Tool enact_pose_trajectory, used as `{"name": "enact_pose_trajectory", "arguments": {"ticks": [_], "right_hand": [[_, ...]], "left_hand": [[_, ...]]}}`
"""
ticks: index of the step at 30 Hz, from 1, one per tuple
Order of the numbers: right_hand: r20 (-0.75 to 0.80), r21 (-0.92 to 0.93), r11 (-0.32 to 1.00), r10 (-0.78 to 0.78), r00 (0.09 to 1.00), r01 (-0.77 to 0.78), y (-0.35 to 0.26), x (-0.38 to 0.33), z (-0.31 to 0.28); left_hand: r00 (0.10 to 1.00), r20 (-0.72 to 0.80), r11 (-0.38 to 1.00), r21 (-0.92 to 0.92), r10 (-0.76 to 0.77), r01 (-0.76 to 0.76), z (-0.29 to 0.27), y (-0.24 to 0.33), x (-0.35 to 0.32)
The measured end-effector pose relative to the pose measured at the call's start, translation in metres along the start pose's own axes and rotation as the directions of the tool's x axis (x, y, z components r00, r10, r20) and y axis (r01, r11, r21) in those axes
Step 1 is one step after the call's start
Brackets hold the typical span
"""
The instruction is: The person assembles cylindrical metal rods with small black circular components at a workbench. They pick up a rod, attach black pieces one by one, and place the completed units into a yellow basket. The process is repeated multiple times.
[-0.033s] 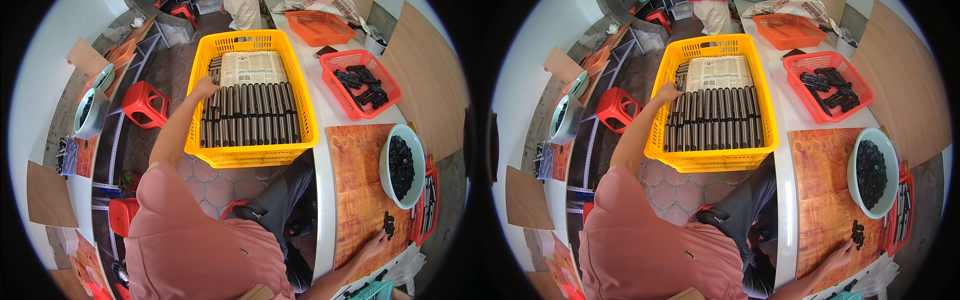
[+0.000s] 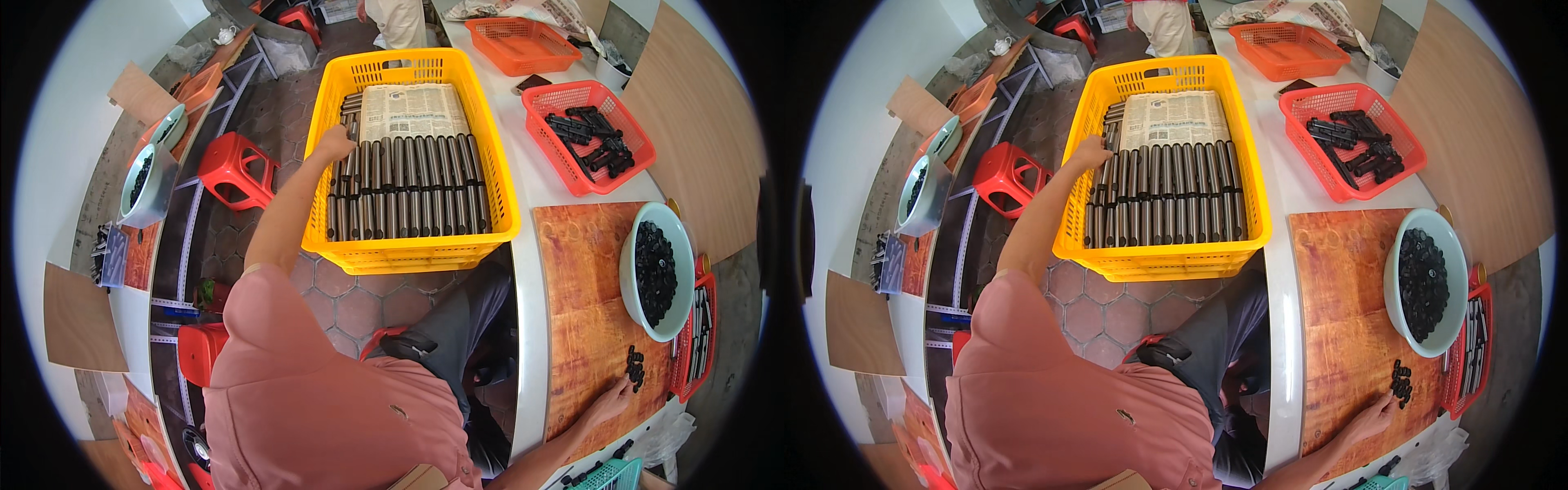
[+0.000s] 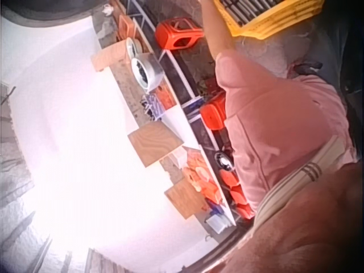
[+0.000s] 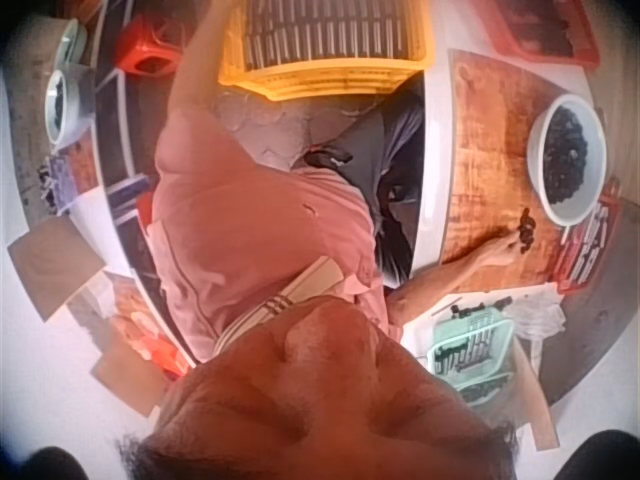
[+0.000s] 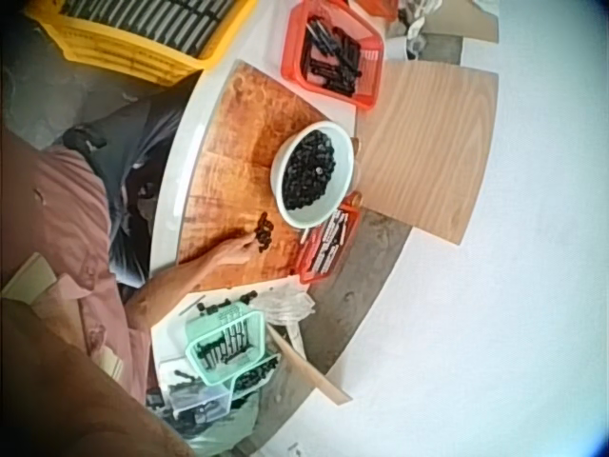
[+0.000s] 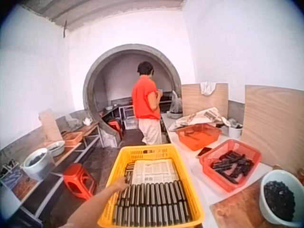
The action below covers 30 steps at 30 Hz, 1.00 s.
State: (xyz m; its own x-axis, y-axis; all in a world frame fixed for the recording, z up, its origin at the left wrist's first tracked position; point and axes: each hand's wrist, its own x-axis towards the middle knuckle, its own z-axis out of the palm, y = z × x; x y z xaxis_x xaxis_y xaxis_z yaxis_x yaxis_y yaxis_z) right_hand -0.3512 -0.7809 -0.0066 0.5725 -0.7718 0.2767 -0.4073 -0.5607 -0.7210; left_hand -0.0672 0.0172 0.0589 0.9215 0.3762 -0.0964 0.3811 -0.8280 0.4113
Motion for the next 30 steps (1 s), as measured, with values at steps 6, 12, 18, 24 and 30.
{"name": "enact_pose_trajectory", "arguments": {"ticks": [6,12,18,24,30], "right_hand": [[0.027,-0.058,0.998,-0.029,0.999,0.031,0.026,0.011,0.0],[0.081,-0.087,0.996,0.03,0.996,-0.023,-0.021,-0.002,-0.007],[0.065,-0.068,0.997,-0.036,0.997,0.04,-0.004,0.002,-0.005],[0.074,-0.079,0.997,0.01,0.997,-0.004,0.002,0.003,-0.004],[0.016,-0.071,0.996,-0.056,0.998,0.057,-0.004,-0.002,-0.001]], "left_hand": [[0.996,0.001,0.976,0.198,-0.09,0.088,0.03,-0.02,0.009],[0.98,0.07,0.981,0.081,-0.185,0.179,0.039,-0.034,0.008],[0.967,0.169,0.982,0.03,-0.191,0.189,0.037,-0.042,0.012],[0.954,0.2,0.974,0.099,-0.222,0.206,0.026,-0.024,0.009],[0.982,0.13,0.989,-0.053,-0.134,0.141,0.036,-0.036,0.009]]}}
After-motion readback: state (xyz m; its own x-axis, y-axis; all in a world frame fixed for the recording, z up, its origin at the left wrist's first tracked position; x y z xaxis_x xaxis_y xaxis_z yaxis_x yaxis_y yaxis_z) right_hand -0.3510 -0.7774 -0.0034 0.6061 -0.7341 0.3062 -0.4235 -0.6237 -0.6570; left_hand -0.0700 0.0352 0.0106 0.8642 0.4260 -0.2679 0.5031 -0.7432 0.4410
